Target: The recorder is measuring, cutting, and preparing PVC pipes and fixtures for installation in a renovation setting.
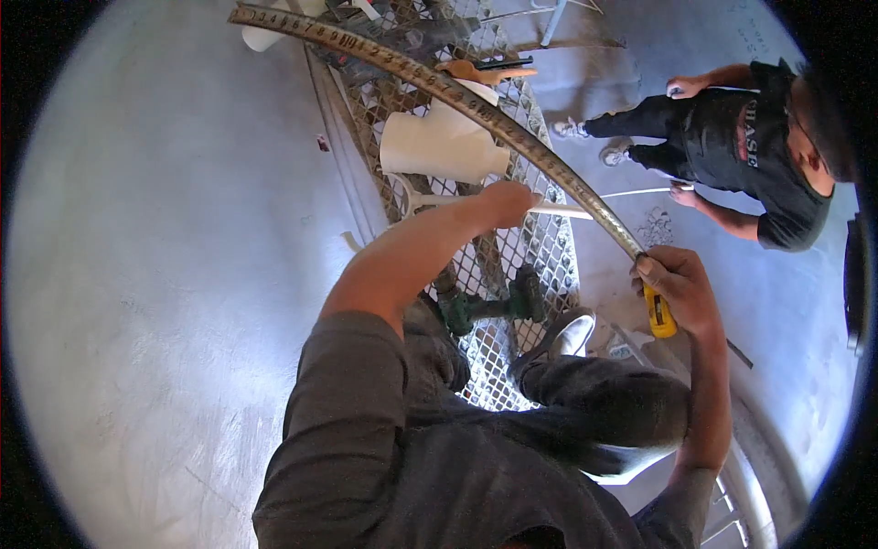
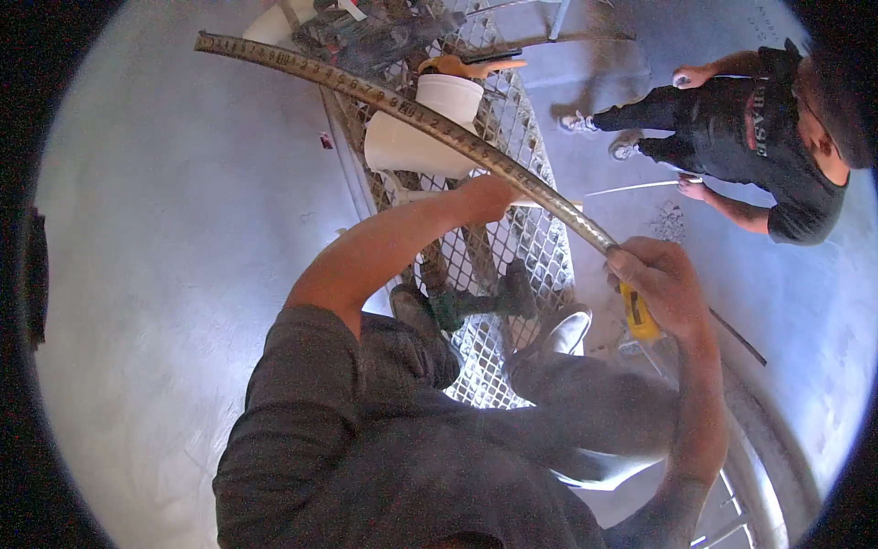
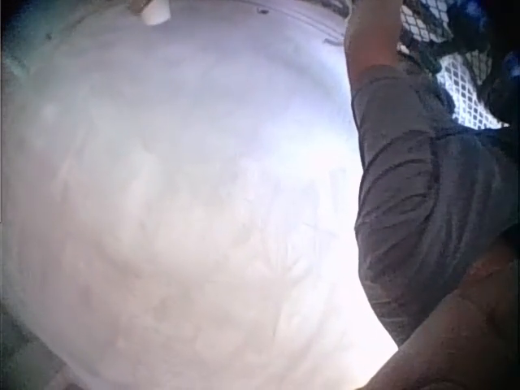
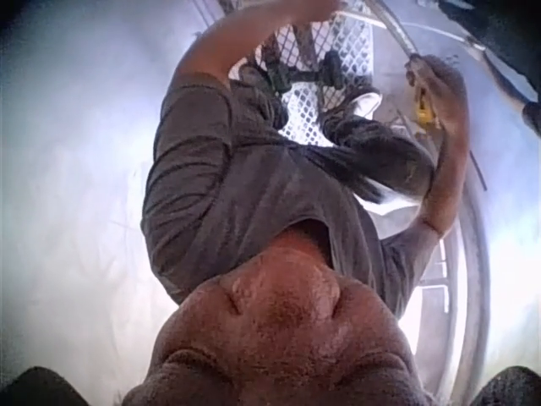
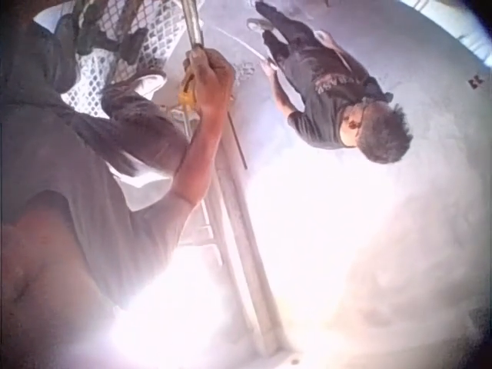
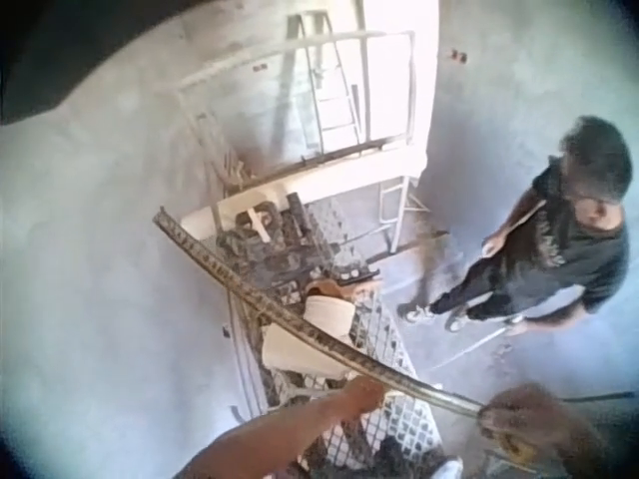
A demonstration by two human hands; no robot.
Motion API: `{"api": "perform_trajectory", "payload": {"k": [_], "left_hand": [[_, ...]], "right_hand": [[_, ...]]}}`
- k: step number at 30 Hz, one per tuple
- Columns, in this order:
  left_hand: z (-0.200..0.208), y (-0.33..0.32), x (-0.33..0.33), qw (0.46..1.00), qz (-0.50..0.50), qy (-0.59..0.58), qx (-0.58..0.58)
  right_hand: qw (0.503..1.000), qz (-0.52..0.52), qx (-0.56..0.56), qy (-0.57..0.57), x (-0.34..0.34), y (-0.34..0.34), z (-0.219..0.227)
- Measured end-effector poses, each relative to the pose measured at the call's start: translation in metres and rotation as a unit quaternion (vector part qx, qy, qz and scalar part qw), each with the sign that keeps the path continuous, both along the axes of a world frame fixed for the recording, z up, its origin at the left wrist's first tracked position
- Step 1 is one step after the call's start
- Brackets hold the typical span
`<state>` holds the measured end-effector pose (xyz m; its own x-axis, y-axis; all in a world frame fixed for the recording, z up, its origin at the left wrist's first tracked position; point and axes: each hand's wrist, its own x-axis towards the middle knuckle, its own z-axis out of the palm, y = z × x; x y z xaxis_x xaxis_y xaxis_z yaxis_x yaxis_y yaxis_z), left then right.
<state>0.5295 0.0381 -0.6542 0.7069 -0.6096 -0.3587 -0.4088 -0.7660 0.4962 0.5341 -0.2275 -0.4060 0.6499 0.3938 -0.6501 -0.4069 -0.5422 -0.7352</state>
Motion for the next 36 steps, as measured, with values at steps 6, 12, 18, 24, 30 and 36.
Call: {"api": "perform_trajectory", "payload": {"k": [6, 12, 18, 24, 30, 36], "left_hand": [[0.027, 0.014, -0.016, 0.999, -0.019, 0.034, -0.029], [0.064, 0.053, -0.025, 0.991, 0.028, 0.006, -0.133], [0.119, 0.117, -0.022, 0.960, 0.123, 0.159, -0.195], [0.163, 0.189, -0.045, 0.905, 0.290, 0.238, -0.200], [0.177, 0.211, -0.087, 0.812, 0.389, 0.353, -0.253], [0.173, 0.209, -0.094, 0.747, 0.428, 0.382, -0.337]], "right_hand": [[1.000, 0.013, 0.014, -0.003, 0.003, 0.017, 0.000], [1.000, -0.003, 0.008, 0.015, 0.009, 0.019, -0.002], [0.995, 0.065, 0.052, 0.061, 0.032, 0.026, 0.019], [0.995, 0.091, 0.038, 0.025, 0.068, -0.018, 0.035], [0.991, 0.088, -0.095, 0.043, 0.087, -0.076, 0.058], [0.940, 0.207, -0.233, 0.137, 0.081, -0.113, 0.077]]}}
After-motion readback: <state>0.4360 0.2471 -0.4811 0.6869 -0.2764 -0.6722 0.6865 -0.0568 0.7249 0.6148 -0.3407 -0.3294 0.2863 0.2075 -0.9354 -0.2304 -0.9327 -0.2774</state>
